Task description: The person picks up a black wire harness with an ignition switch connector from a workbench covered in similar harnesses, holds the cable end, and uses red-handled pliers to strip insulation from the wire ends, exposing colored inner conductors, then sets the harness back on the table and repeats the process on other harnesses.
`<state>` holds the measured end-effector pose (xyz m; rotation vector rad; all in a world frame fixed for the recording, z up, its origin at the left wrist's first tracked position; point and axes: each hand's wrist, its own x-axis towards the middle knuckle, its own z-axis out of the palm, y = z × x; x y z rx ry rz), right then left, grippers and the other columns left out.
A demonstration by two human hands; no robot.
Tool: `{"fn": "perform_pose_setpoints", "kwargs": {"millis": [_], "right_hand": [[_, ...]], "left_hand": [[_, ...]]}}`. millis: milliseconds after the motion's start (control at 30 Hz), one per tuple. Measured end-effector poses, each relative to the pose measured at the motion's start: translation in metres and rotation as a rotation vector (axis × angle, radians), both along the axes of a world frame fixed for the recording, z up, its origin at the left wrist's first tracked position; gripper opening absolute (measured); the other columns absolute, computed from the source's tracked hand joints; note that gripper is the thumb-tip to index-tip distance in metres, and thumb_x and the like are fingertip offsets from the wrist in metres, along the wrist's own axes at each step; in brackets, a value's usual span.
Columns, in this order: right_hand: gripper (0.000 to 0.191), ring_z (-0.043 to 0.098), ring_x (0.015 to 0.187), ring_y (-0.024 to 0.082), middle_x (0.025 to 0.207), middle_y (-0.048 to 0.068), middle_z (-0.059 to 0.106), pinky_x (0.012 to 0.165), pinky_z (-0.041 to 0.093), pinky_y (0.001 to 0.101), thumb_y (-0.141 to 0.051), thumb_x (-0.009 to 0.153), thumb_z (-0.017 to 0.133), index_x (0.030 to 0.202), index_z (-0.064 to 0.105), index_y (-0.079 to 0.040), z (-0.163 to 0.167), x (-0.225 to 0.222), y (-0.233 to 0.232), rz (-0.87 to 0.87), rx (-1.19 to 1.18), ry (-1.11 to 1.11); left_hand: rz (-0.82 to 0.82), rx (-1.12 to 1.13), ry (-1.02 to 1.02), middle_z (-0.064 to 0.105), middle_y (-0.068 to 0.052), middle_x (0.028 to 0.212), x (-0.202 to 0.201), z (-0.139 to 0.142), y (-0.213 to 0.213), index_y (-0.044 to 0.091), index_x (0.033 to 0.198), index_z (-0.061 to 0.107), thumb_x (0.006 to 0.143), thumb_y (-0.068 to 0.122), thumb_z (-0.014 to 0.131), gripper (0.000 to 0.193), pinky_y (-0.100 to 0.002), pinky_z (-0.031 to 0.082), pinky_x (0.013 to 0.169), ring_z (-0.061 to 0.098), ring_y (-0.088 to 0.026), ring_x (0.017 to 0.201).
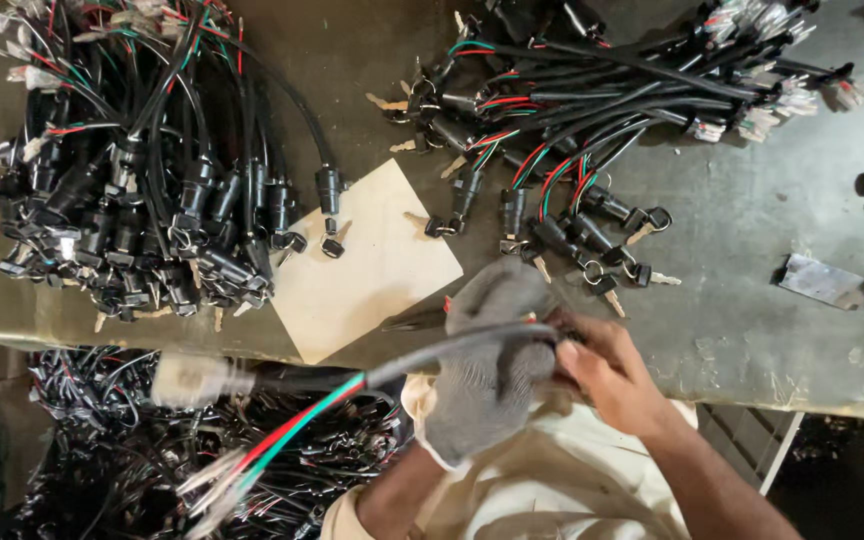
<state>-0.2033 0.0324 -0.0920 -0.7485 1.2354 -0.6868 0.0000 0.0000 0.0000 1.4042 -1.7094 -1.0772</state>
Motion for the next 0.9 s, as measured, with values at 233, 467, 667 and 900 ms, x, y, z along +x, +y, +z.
{"fn": "perform_pose_setpoints", "kwargs": {"millis": [233, 467, 667, 900], "right_hand": [[0.026, 0.043, 0.062, 0.005, 0.066, -0.007, 0.051, 0.051, 0.036, 0.0284, -0.027, 0.098, 0.058, 0.087, 0.065, -0.004, -0.018, 0.004, 0.003, 0.226, -0.183, 0.042], [0.052, 0.055, 0.076, 0.01, 0.106, 0.002, 0.061, 0.064, 0.047, 0.0278, -0.031, 0.096, 0.065, 0.137, 0.046, -0.006, 0.008, 0.005, 0.017, 0.488, -0.031, -0.557], [0.065, 0.063, 0.081, 0.02, 0.098, 0.008, 0.06, 0.068, 0.052, 0.039, -0.042, 0.09, 0.074, 0.133, 0.047, -0.002, -0.012, 0.039, 0.046, 0.212, 0.367, -0.718], [0.069, 0.051, 0.073, 0.012, 0.098, 0.008, 0.057, 0.06, 0.046, 0.0324, -0.054, 0.1, 0.059, 0.139, 0.037, -0.002, -0.008, 0.066, 0.021, -0.125, -0.066, -0.56]], "left_hand": [[-0.211, -0.164, 0.212, 0.068, -0.011, 0.137, 0.022, 0.013, -0.005, 0.01, 0.122, 0.071, 0.099, 0.029, 0.067, 0.03, -0.045, 0.043, 0.12, 0.058, -0.031, 0.136], [-0.417, -0.005, 0.409, 0.075, -0.007, 0.115, 0.048, 0.021, -0.001, 0.007, 0.108, 0.076, 0.081, 0.029, 0.081, 0.035, -0.046, 0.039, 0.118, 0.068, -0.025, 0.119], [-0.356, 0.042, 0.491, 0.075, -0.007, 0.112, 0.054, 0.011, -0.002, 0.006, 0.106, 0.076, 0.084, 0.023, 0.077, 0.028, -0.041, 0.048, 0.112, 0.059, -0.029, 0.125], [0.036, 0.633, 0.769, 0.062, -0.013, 0.118, 0.032, 0.011, -0.005, -0.005, 0.119, 0.069, 0.091, 0.006, 0.069, 0.03, -0.036, 0.049, 0.077, 0.058, -0.025, 0.095]]}}
